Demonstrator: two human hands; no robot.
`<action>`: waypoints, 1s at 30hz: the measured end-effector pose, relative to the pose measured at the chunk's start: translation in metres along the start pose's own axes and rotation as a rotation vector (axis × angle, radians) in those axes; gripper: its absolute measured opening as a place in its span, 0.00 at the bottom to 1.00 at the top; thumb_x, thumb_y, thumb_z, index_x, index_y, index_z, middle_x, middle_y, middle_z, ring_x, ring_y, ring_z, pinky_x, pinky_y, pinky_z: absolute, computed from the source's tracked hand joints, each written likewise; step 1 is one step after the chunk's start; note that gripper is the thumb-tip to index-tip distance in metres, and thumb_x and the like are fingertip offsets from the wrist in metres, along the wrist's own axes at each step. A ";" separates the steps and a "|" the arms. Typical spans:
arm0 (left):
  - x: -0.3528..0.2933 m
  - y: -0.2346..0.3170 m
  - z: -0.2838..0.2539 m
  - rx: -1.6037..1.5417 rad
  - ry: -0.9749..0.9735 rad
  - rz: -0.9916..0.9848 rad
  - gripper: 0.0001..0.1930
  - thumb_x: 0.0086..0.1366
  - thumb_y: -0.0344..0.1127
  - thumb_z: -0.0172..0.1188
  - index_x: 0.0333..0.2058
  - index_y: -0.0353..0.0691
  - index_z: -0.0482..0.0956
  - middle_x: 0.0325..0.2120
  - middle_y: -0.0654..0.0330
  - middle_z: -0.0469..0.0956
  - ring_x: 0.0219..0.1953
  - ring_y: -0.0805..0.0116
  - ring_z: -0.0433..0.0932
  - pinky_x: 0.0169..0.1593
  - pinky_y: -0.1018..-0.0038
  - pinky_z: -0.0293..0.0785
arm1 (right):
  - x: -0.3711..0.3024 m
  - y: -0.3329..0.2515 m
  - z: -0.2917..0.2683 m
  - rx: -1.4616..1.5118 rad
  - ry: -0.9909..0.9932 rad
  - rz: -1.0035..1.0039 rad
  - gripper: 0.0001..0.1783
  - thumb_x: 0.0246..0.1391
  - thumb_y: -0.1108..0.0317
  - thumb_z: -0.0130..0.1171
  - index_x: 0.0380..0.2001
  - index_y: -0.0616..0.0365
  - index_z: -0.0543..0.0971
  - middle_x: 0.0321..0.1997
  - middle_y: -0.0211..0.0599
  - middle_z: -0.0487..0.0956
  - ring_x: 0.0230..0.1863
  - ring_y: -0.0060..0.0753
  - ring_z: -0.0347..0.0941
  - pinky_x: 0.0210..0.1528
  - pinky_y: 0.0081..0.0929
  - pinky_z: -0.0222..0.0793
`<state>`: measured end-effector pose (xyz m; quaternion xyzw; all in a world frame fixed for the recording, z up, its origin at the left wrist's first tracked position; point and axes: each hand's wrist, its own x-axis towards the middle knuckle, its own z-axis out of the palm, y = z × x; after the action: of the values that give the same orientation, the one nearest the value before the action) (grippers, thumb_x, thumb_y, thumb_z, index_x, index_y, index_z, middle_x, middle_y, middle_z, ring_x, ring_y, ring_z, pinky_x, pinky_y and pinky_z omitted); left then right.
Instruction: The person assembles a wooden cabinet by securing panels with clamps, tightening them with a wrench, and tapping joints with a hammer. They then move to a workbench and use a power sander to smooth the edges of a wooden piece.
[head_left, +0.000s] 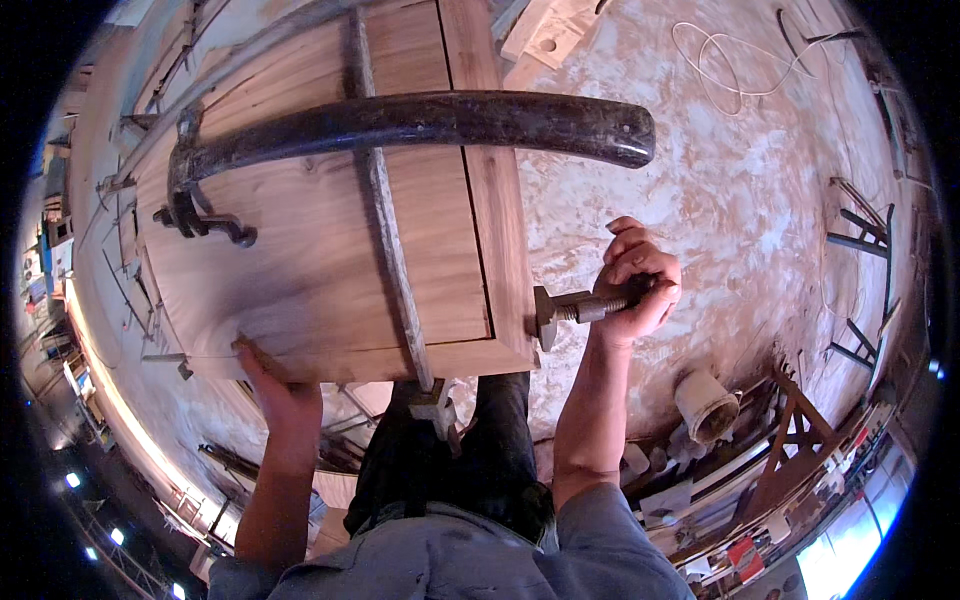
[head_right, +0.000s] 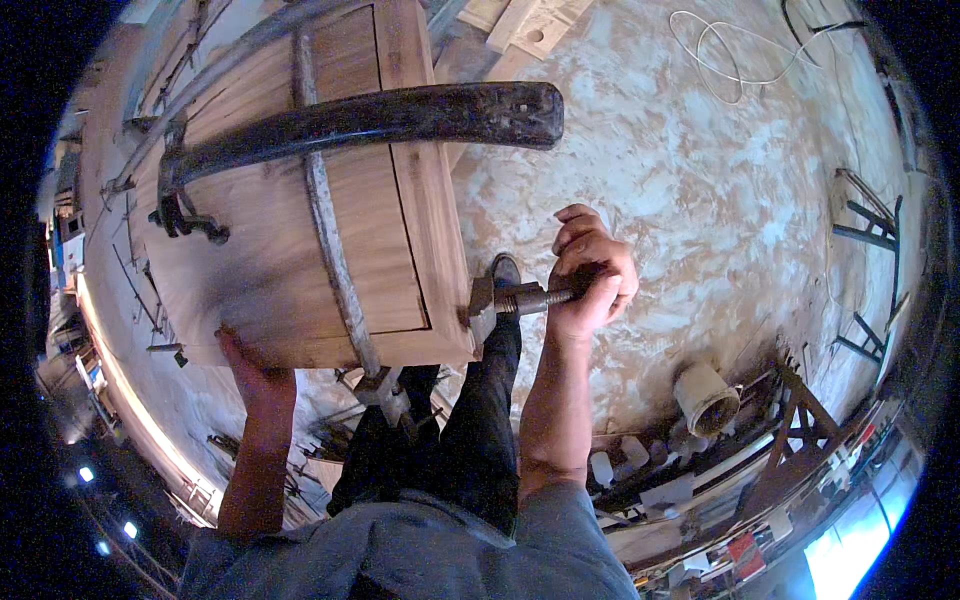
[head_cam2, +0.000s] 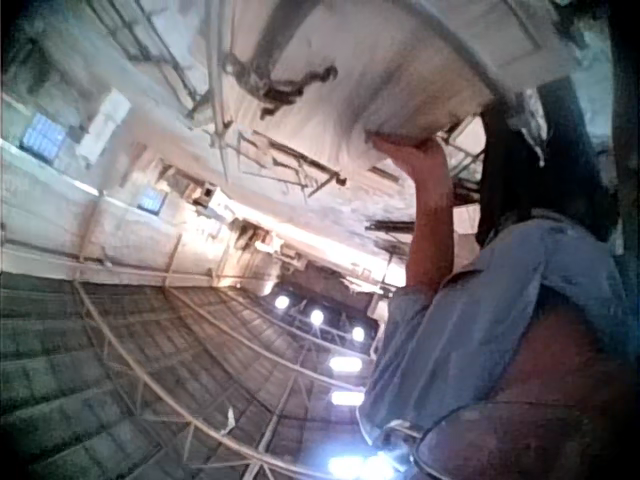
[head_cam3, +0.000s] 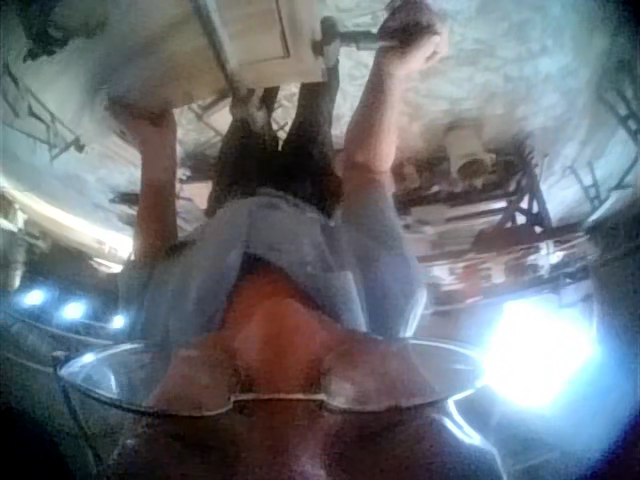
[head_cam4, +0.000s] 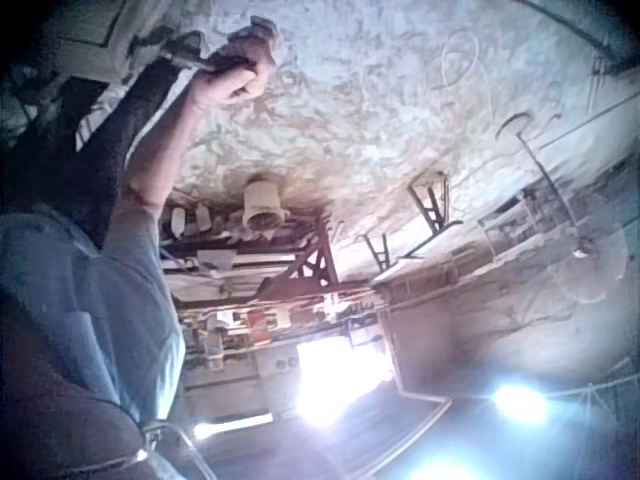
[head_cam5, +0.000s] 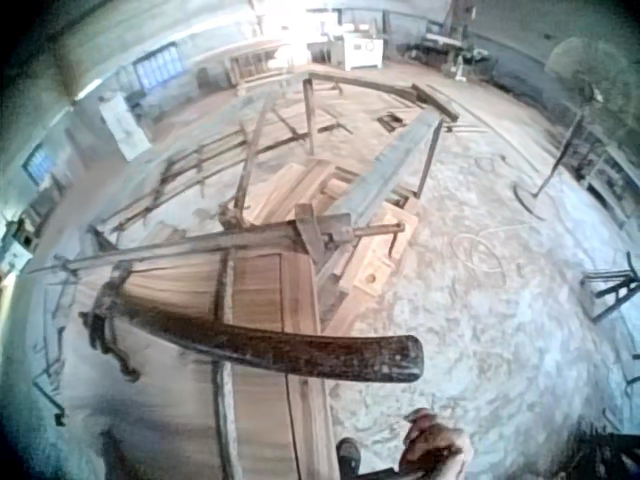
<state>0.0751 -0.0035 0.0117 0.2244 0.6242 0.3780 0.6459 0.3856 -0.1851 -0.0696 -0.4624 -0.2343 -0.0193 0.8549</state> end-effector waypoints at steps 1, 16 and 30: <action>0.001 0.000 -0.001 0.003 -0.003 0.001 0.33 0.65 0.62 0.46 0.63 0.52 0.58 0.63 0.63 0.59 0.65 0.61 0.57 0.66 0.57 0.54 | 0.000 0.000 -0.003 -0.035 -0.042 0.011 0.23 0.64 0.54 0.42 0.21 0.59 0.68 0.14 0.32 0.64 0.20 0.34 0.60 0.36 0.45 0.63; 0.016 -0.008 -0.022 -0.091 -0.164 -0.059 0.37 0.62 0.64 0.51 0.60 0.43 0.61 0.58 0.60 0.66 0.59 0.64 0.65 0.61 0.63 0.62 | 0.003 -0.031 -0.002 -0.311 0.073 0.491 0.26 0.65 0.64 0.41 0.11 0.60 0.59 0.13 0.31 0.62 0.18 0.23 0.55 0.22 0.26 0.51; 0.013 -0.009 -0.019 -0.112 -0.218 -0.017 0.38 0.60 0.64 0.54 0.59 0.41 0.61 0.57 0.58 0.66 0.59 0.63 0.66 0.60 0.63 0.64 | 0.011 -0.039 -0.018 -0.969 0.091 0.913 0.27 0.57 0.52 0.49 0.16 0.65 0.77 0.15 0.36 0.73 0.19 0.28 0.68 0.27 0.30 0.65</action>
<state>0.0580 -0.0026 -0.0055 0.2226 0.5300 0.3802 0.7246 0.3928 -0.2194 -0.0428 -0.8458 0.0565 0.2219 0.4818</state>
